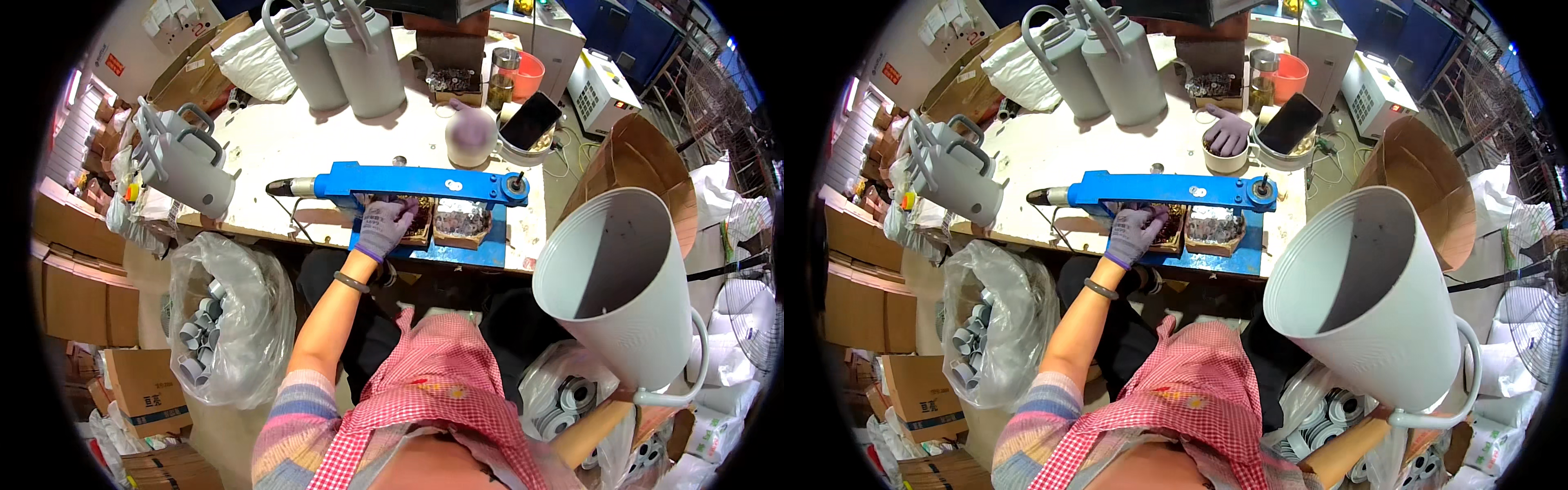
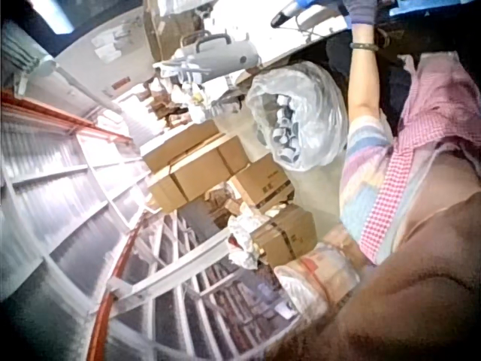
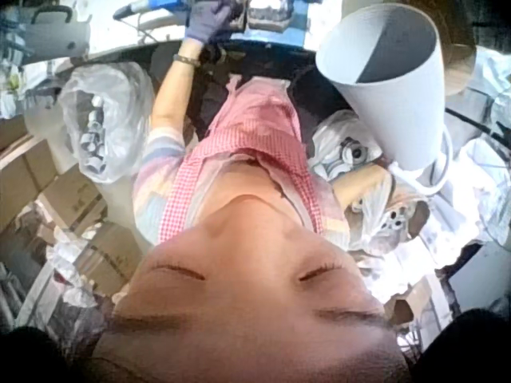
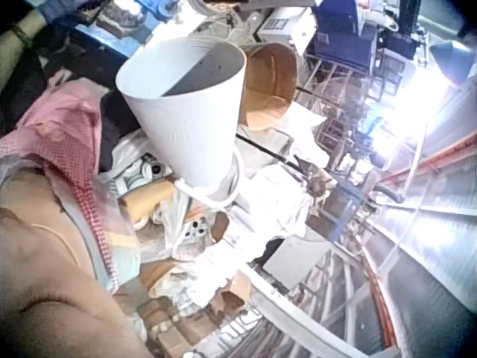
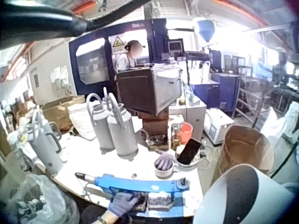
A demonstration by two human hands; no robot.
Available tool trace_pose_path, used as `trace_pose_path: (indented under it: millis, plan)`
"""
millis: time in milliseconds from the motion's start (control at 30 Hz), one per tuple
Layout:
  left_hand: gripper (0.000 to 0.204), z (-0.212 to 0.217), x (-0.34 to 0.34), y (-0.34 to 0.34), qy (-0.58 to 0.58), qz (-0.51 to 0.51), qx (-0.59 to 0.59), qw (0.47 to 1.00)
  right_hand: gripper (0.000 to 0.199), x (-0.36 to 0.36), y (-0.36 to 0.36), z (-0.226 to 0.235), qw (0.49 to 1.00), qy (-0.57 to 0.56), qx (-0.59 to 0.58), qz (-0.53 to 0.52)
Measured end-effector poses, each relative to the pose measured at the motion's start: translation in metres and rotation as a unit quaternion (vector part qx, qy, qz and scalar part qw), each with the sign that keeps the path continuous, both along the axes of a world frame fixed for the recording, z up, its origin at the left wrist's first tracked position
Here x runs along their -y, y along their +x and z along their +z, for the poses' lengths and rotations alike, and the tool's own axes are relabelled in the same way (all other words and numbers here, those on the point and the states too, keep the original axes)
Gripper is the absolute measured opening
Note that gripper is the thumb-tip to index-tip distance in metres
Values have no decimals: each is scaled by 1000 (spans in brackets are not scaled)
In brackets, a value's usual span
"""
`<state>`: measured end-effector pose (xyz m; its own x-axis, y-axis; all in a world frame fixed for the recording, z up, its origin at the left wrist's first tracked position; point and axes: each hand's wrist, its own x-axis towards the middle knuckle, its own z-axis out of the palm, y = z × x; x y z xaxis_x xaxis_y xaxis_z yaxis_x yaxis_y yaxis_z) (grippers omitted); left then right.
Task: The person repeatedly assembles gray plastic sprayers by picking up a body, inserting a nozzle, attaching a handle, and placing the finished unit on the table. The process is repeated multiple times in a consistent sequence.
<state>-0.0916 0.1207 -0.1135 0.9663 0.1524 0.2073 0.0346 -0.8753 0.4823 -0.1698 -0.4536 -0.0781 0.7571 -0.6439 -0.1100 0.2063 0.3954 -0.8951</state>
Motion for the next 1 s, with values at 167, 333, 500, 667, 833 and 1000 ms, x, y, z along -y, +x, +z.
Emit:
trace_pose_path:
  millis: [167, 333, 500, 667, 833, 1000]
  plan:
    - [18, 25, 11, -29, -190, 52, 70, 978, 51, 0, 9, -7, 1000, 21, -2, 4]
    - [10, 79, 54, -18, -381, -69, 18, 922, 51, 2, 16, -10, 999, 32, -2, 1]
    - [25, 107, 112, 68, -456, -153, 106, 870, 51, -12, 29, -19, 999, 54, -1, 11]
    - [23, 91, 126, 88, -485, -125, 30, 865, 50, -16, 35, -27, 998, 69, -9, 6]
    - [20, 93, 128, 91, -446, -147, 37, 882, 50, -17, 43, -34, 997, 72, -19, 0]
    - [19, 94, 127, 91, -436, -141, 37, 888, 50, -21, 51, -37, 997, 77, -22, 3]
